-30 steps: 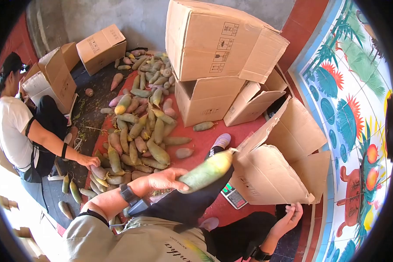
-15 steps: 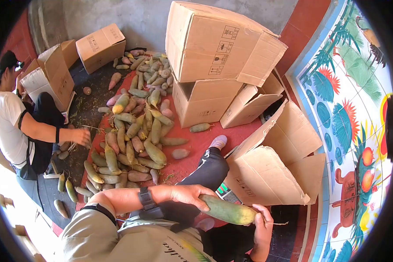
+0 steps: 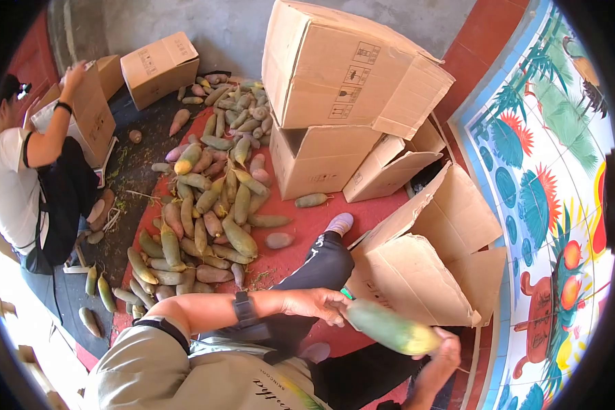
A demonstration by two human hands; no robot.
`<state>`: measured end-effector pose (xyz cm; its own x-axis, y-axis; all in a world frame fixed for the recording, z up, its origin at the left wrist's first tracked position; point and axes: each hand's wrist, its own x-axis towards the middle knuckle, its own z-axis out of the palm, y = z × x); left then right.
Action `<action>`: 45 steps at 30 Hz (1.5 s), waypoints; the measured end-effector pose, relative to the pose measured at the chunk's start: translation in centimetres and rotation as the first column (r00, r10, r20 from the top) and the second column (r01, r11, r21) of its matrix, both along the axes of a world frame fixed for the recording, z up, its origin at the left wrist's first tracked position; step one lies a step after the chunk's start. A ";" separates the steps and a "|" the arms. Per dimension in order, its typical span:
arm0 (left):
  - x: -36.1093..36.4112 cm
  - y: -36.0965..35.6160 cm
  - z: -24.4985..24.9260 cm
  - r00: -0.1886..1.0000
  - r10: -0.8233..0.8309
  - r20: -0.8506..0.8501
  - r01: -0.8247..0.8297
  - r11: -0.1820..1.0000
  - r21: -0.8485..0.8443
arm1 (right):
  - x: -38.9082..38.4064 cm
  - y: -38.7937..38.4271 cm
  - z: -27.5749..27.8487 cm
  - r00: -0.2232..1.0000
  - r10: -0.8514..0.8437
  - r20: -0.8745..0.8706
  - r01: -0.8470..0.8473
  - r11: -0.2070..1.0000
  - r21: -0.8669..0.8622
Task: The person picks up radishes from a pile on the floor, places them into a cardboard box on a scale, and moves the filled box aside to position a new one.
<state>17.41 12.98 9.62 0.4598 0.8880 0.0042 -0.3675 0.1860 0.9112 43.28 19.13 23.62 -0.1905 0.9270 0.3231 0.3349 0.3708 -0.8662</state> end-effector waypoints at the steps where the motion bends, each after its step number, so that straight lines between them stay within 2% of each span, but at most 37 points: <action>1: 0.0 0.1 -0.6 0.999 0.008 0.045 -0.007 1.000 -0.027 | 0.5 0.7 0.8 1.000 0.024 -0.017 -0.023 0.996 0.088; 2: 0.1 0.2 -1.0 0.996 0.017 0.091 -0.013 0.998 -0.054 | 1.0 1.0 1.7 0.996 0.022 -0.088 -0.014 0.996 0.085; 4: 0.0 0.1 -0.7 0.995 0.058 0.080 -0.053 0.997 -0.062 | 1.2 1.7 3.7 0.970 -0.145 -0.196 0.176 0.973 0.152; 6: -0.1 0.1 -0.7 0.993 0.096 0.071 -0.091 0.993 -0.072 | 4.5 3.7 4.6 0.954 -0.294 0.054 0.264 0.914 0.310; 7: -0.1 0.2 -0.9 0.992 0.096 0.079 -0.089 0.993 -0.079 | 4.0 4.5 4.6 0.706 -0.676 0.210 0.222 0.493 0.841; 8: -0.1 0.3 -1.1 0.992 0.097 0.087 -0.089 0.992 -0.085 | 3.6 5.2 5.0 0.706 -0.675 0.212 0.219 0.494 0.842; 9: -0.1 0.4 -1.2 0.991 0.099 0.090 -0.091 0.992 -0.085 | 2.8 5.9 5.6 0.836 -0.549 -0.010 0.431 0.644 0.632; 10: -0.1 0.4 -1.3 0.988 0.106 0.108 -0.093 0.989 -0.114 | 2.0 6.4 6.2 0.850 -0.447 -0.277 0.522 0.783 0.339; 11: -0.2 0.4 -1.4 0.985 0.114 0.127 -0.095 0.985 -0.144 | 1.4 6.5 6.9 0.854 -0.357 -0.379 0.427 0.897 0.118; 12: -0.1 0.4 -1.7 0.985 0.116 0.130 -0.097 0.985 -0.144 | 1.9 7.4 6.3 0.856 -0.354 -0.377 0.424 0.898 0.119; 14: 0.0 0.5 -2.0 0.983 0.122 0.140 -0.101 0.983 -0.150 | 3.1 10.6 4.1 0.930 -0.366 0.018 0.321 0.837 0.443; 15: 0.0 0.4 -1.8 0.982 0.127 0.143 -0.105 0.983 -0.149 | 2.6 10.9 3.6 0.951 -0.307 0.030 0.283 0.909 0.305; 16: 0.0 0.3 -1.3 0.989 0.120 0.084 -0.111 0.988 -0.109 | 2.3 11.2 3.3 0.953 -0.302 0.032 0.278 0.910 0.307; 18: 0.1 0.3 -1.2 0.992 0.122 0.027 -0.120 0.990 -0.068 | 1.6 11.8 2.7 0.885 -0.350 0.308 0.303 0.934 0.190; 19: 0.1 0.3 -1.4 0.994 0.112 0.006 -0.111 0.993 -0.047 | 1.8 13.2 1.4 0.884 -0.302 0.356 0.118 0.882 0.457; 20: 0.2 0.4 -1.5 0.995 0.100 -0.016 -0.101 0.995 -0.026 | 2.3 14.3 0.3 0.885 -0.298 0.358 0.113 0.883 0.456; 22: 0.2 0.4 -1.6 0.995 0.098 -0.006 -0.099 0.995 -0.026 | 1.9 14.7 -0.2 0.849 -0.230 0.476 0.063 0.938 0.342; 24: 0.2 0.5 -1.5 0.996 0.090 0.004 -0.090 0.996 -0.030 | 2.0 15.3 0.0 0.839 -0.188 0.511 0.033 0.954 0.297; 26: 0.2 0.5 -1.2 0.996 0.084 -0.039 -0.085 0.996 -0.019 | 2.8 16.1 0.2 0.794 -0.029 0.607 0.011 0.999 0.034; 27: 0.2 0.5 -1.2 0.996 0.077 -0.037 -0.078 0.997 -0.023 | 3.3 16.4 0.0 0.792 -0.032 0.609 0.017 0.999 0.030; 29: 0.3 0.6 -1.4 0.995 0.093 -0.044 -0.094 0.995 -0.028 | 3.7 17.3 -0.8 0.864 0.040 0.502 -0.029 0.999 -0.029; 33: 0.5 0.6 -2.0 0.993 0.116 0.014 -0.116 0.993 -0.010 | 4.2 18.2 -0.9 0.824 0.059 0.563 -0.063 0.998 -0.012; 35: 0.5 0.6 -1.8 0.996 0.088 0.027 -0.087 0.996 -0.028 | 4.9 18.9 -1.6 0.858 -0.007 0.513 0.012 1.000 -0.006; 36: 0.5 0.6 -1.8 0.994 0.103 0.032 -0.102 0.994 -0.026 | 4.8 18.7 -1.4 0.856 0.004 0.517 -0.002 1.000 -0.004; 39: 0.5 0.4 -2.0 0.992 0.122 0.012 -0.121 0.992 -0.030 | 4.2 17.9 -0.9 0.904 0.044 0.425 -0.060 0.998 0.025; 42: 0.4 0.1 -2.1 0.986 0.156 0.054 -0.155 0.988 -0.013 | 3.6 17.5 -1.1 0.943 0.000 0.331 -0.013 0.999 0.036; 44: 0.3 -0.2 -2.3 0.978 0.175 0.117 -0.178 0.984 0.010 | 3.5 17.3 -1.5 0.945 -0.093 0.315 0.028 0.978 0.206; 45: 0.1 -0.6 -2.2 0.976 0.183 0.117 -0.185 0.983 0.007 | 3.2 17.1 -1.4 0.945 -0.085 0.316 0.020 0.979 0.203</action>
